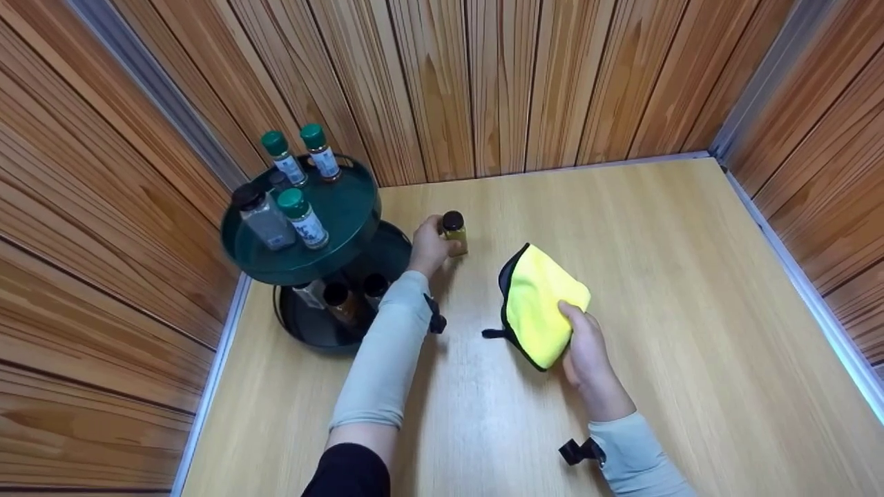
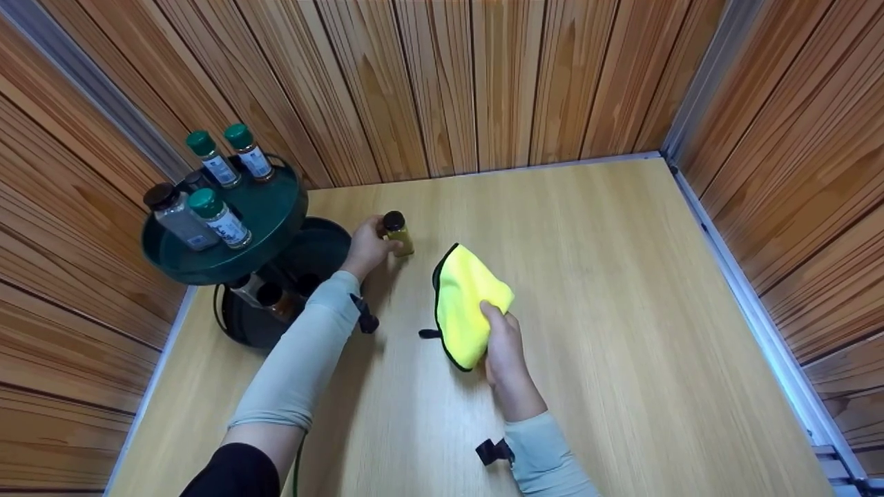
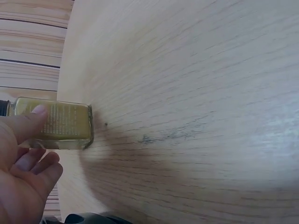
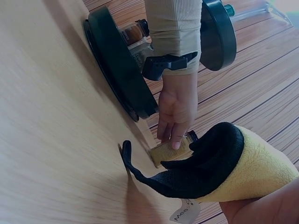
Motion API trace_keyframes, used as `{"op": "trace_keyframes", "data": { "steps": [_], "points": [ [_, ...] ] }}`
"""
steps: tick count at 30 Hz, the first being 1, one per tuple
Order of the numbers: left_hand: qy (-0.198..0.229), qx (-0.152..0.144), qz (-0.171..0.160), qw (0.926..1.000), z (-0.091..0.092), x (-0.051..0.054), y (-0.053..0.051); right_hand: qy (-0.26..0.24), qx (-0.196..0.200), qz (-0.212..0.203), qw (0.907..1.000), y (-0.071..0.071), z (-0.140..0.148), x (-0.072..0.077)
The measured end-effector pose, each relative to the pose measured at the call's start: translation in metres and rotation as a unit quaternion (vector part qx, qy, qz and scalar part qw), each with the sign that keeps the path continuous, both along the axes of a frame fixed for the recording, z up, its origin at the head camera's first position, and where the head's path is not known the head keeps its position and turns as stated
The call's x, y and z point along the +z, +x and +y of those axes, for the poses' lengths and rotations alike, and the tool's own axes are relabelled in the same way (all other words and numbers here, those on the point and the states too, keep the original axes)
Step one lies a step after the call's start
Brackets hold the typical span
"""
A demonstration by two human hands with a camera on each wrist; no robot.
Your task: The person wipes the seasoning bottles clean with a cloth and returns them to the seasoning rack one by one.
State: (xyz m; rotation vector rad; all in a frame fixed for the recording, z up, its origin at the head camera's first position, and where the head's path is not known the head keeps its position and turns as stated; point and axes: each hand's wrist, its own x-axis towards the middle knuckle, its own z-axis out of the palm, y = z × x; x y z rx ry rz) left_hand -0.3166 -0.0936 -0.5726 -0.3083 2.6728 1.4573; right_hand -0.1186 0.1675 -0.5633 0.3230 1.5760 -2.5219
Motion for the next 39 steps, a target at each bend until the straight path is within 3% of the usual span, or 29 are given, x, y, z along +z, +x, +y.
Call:
{"op": "trace_keyframes", "data": {
  "steps": [10, 14, 23, 30, 36, 39],
  "points": [
    [0.027, 0.019, 0.044, 0.9985, 0.002, -0.002, 0.005, 0.004, 0.005, 0.000, 1.0000, -0.001, -0.002, 0.001],
    [0.046, 0.009, 0.067, 0.9966, 0.004, -0.001, 0.011, 0.004, 0.014, 0.012, 0.9998, -0.001, 0.000, 0.000],
    [0.085, -0.021, 0.092, 0.9919, 0.009, 0.018, 0.030, 0.007, 0.002, 0.007, 0.9999, -0.006, 0.002, 0.002],
    [0.105, -0.053, 0.112, 0.9868, 0.010, 0.031, 0.059, 0.013, 0.002, 0.007, 0.9999, -0.008, 0.006, 0.007],
    [0.107, -0.073, 0.137, 0.9821, 0.012, 0.030, 0.091, 0.021, 0.000, 0.016, 0.9997, -0.009, 0.009, 0.009],
    [0.108, -0.084, 0.131, 0.9819, 0.013, 0.031, 0.107, 0.018, 0.004, 0.018, 0.9997, -0.009, 0.010, 0.010]
  ]
}}
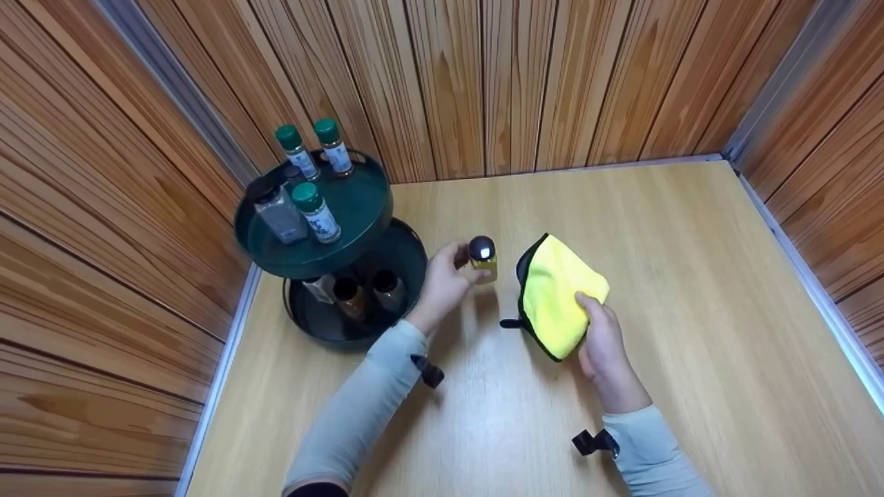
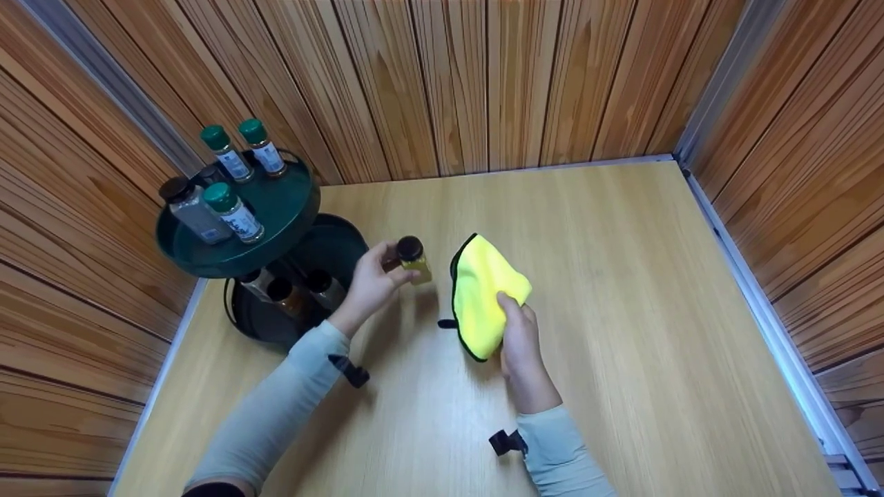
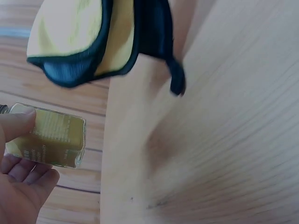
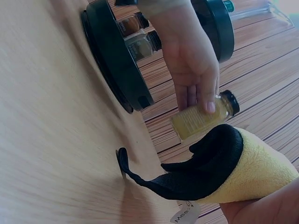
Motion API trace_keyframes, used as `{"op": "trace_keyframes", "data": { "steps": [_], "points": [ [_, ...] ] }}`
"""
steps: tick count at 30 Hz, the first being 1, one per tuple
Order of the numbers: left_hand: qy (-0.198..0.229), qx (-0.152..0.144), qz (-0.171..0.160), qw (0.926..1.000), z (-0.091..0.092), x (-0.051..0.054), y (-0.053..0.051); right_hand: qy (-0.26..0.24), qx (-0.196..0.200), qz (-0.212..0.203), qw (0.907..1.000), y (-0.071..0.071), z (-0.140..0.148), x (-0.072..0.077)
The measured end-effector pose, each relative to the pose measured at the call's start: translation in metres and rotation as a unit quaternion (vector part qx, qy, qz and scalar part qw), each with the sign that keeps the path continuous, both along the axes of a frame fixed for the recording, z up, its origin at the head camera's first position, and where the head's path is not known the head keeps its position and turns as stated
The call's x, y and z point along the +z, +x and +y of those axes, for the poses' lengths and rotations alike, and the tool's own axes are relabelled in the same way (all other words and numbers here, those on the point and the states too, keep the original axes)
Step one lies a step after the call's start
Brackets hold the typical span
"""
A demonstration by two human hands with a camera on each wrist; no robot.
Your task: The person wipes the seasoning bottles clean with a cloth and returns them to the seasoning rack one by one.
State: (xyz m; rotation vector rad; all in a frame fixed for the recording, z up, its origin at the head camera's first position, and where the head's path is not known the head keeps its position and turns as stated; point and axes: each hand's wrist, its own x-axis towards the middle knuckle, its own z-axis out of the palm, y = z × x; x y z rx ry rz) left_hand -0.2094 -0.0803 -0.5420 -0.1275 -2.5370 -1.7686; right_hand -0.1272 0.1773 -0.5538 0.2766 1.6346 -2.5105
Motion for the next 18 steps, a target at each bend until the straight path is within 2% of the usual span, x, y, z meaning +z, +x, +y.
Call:
{"op": "trace_keyframes", "data": {
  "steps": [5, 9, 14, 18],
  "points": [
    [-0.008, -0.023, -0.020, 0.9995, 0.004, 0.000, 0.024, -0.003, 0.000, 0.005, 1.0000, -0.001, 0.002, 0.001],
    [-0.020, -0.041, -0.013, 0.9989, 0.007, -0.005, 0.040, 0.000, -0.007, 0.007, 0.9999, -0.002, 0.003, 0.002],
    [-0.024, -0.066, -0.006, 0.9975, 0.012, -0.018, 0.055, 0.001, -0.010, 0.005, 0.9999, -0.004, 0.002, 0.004],
    [-0.033, -0.083, 0.000, 0.9960, 0.016, -0.031, 0.062, 0.006, -0.006, 0.005, 0.9999, -0.007, -0.001, 0.007]
  ]
}}
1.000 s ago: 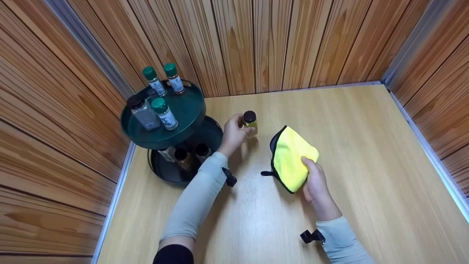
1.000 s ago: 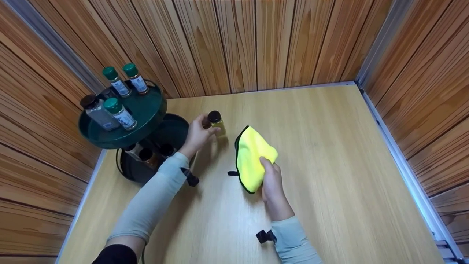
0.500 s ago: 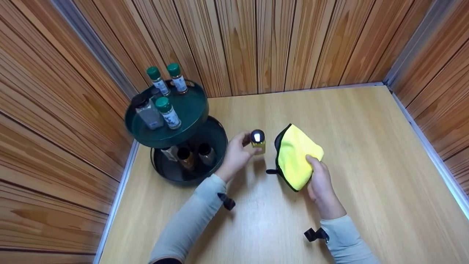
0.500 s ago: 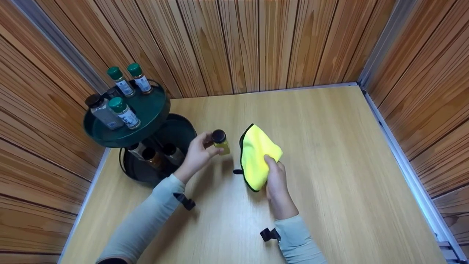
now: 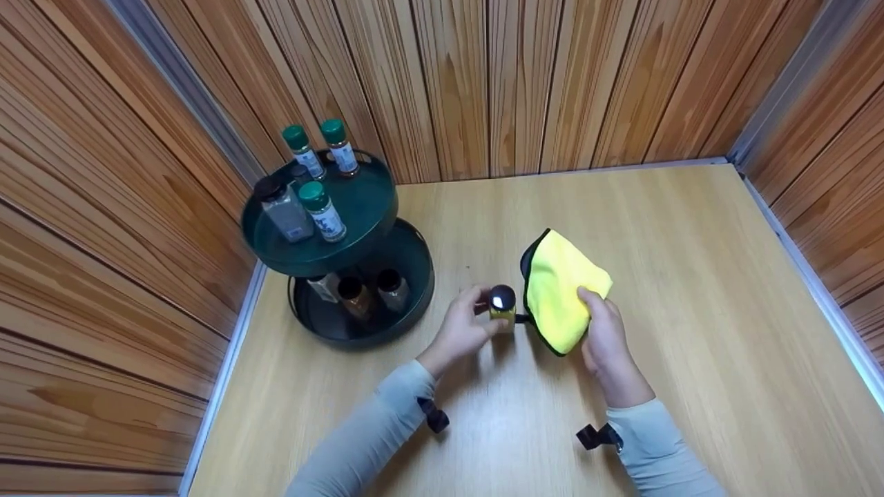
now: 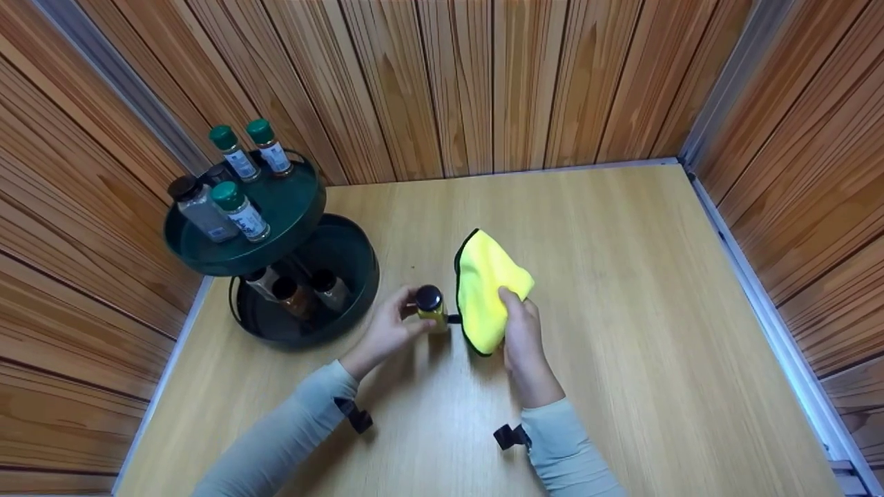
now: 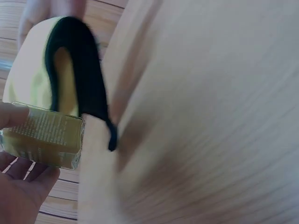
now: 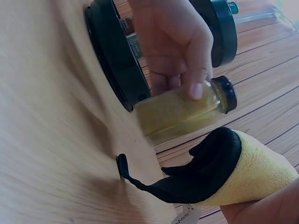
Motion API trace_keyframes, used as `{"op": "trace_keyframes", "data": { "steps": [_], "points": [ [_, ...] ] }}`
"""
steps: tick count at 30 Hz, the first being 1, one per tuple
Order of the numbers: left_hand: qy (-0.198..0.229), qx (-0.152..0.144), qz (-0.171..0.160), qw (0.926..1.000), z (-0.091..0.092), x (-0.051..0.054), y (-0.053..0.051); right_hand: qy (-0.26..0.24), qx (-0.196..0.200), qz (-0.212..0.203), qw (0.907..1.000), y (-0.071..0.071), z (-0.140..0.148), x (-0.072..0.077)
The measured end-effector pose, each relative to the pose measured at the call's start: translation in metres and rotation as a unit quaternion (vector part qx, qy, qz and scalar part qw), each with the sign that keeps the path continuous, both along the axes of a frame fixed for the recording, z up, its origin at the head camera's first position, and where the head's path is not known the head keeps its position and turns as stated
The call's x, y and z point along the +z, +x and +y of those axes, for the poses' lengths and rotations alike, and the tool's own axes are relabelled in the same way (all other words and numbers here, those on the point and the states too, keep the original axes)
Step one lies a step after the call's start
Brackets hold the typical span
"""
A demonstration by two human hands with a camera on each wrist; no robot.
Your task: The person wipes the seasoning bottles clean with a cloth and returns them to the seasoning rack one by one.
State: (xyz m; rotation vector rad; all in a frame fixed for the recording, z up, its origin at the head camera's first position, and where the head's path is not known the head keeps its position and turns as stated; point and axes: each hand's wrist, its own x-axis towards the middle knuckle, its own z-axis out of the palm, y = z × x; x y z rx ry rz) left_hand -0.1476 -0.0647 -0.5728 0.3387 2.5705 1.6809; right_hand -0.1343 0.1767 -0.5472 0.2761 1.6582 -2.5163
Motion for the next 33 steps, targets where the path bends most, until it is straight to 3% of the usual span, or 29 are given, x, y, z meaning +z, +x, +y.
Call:
{"op": "trace_keyframes", "data": {
  "steps": [7, 19, 33],
  "points": [
    [-0.004, -0.014, -0.013, 0.9998, 0.003, -0.014, 0.005, 0.019, -0.012, 0.012, 0.9997, -0.006, -0.002, 0.006],
    [0.006, -0.035, 0.005, 0.9994, 0.005, -0.026, 0.005, 0.055, 0.000, 0.043, 0.9976, -0.009, -0.010, 0.009],
    [-0.010, -0.024, 0.008, 0.9996, 0.005, -0.034, 0.005, 0.118, 0.012, 0.013, 0.9928, -0.010, -0.032, 0.011]
  ]
}}
